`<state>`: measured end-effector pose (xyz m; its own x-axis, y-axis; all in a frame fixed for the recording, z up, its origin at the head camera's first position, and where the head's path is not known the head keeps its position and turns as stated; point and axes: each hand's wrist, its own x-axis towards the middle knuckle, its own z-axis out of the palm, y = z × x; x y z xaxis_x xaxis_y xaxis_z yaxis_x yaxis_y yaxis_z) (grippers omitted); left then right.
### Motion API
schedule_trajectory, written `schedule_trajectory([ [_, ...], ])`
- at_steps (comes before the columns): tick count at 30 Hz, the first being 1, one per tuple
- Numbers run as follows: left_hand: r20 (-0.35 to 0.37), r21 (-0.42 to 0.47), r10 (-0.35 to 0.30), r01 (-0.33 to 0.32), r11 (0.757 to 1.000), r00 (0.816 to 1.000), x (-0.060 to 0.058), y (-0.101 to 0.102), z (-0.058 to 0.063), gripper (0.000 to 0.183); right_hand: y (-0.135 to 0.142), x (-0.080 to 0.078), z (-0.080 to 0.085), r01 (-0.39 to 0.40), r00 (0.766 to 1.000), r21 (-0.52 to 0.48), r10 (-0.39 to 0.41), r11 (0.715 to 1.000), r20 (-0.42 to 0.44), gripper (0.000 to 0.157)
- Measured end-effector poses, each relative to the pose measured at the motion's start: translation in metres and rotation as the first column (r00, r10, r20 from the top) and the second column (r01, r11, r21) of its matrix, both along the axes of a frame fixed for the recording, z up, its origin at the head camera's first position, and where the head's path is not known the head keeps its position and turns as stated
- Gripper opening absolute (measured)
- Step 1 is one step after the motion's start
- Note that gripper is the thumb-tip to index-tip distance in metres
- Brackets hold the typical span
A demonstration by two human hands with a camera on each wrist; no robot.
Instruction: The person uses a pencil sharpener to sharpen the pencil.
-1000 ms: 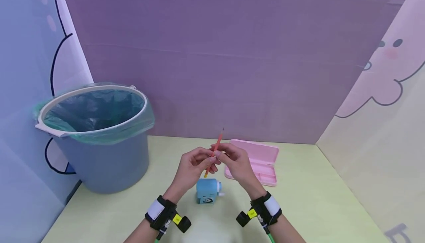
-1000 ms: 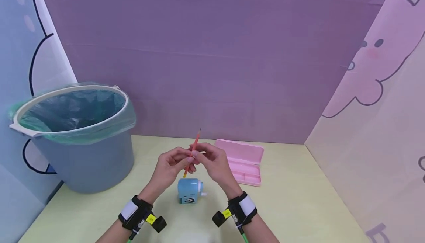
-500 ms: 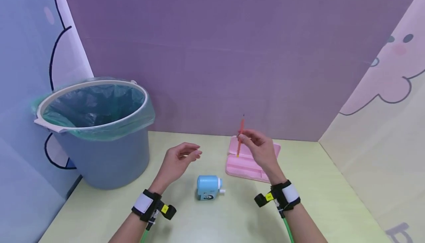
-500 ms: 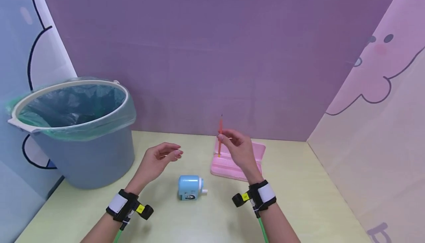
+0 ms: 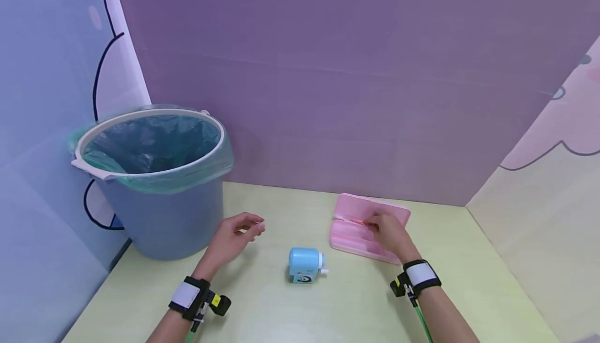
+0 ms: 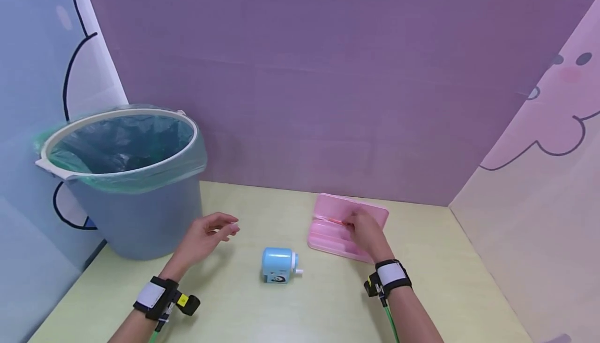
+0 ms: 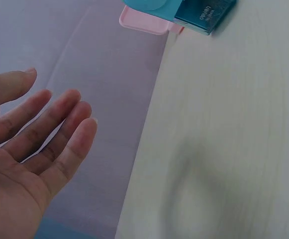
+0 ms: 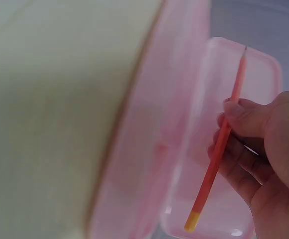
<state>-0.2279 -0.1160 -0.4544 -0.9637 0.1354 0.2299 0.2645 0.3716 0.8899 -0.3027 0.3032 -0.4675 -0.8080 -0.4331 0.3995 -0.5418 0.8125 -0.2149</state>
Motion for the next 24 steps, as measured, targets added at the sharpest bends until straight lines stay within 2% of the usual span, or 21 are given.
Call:
schedule_trajectory([
  [3,0.01,0.006,-0.024,0.024,1.0,1.0,0.001,0.002,-0.004,0.02,0.003,0.002,-0.014,0.044,0.998,0.037,-0.046,0.998,0.045,0.014],
  [6,0.019,0.01,-0.035,0.035,0.999,0.999,0.001,0.003,-0.007,0.019,0.004,0.004,-0.02,0.091,0.993,0.068,-0.095,0.994,0.072,0.012],
  [11,0.021,0.019,-0.038,0.037,0.999,0.999,0.001,0.005,-0.006,0.017,0.003,0.001,-0.021,0.126,0.989,0.091,-0.132,0.988,0.062,0.011],
  [15,0.027,0.025,-0.048,0.047,0.999,0.999,0.002,0.011,-0.005,0.016,0.006,0.007,-0.019,0.132,0.988,0.091,-0.139,0.987,0.065,0.014],
  [18,0.037,0.026,-0.056,0.055,0.998,0.998,0.004,0.014,-0.007,0.016,0.008,0.016,-0.014,0.132,0.99,0.027,-0.133,0.991,0.052,0.017],
  [20,0.039,0.031,-0.065,0.064,0.997,0.997,0.004,0.015,-0.009,0.017,0.002,0.023,-0.004,0.105,0.994,-0.063,-0.104,0.992,0.026,0.017],
  [24,0.025,0.038,-0.082,0.081,0.996,0.996,0.005,0.016,-0.009,0.017,-0.028,0.038,0.029,-0.062,0.998,-0.251,0.064,0.966,-0.003,0.023],
])
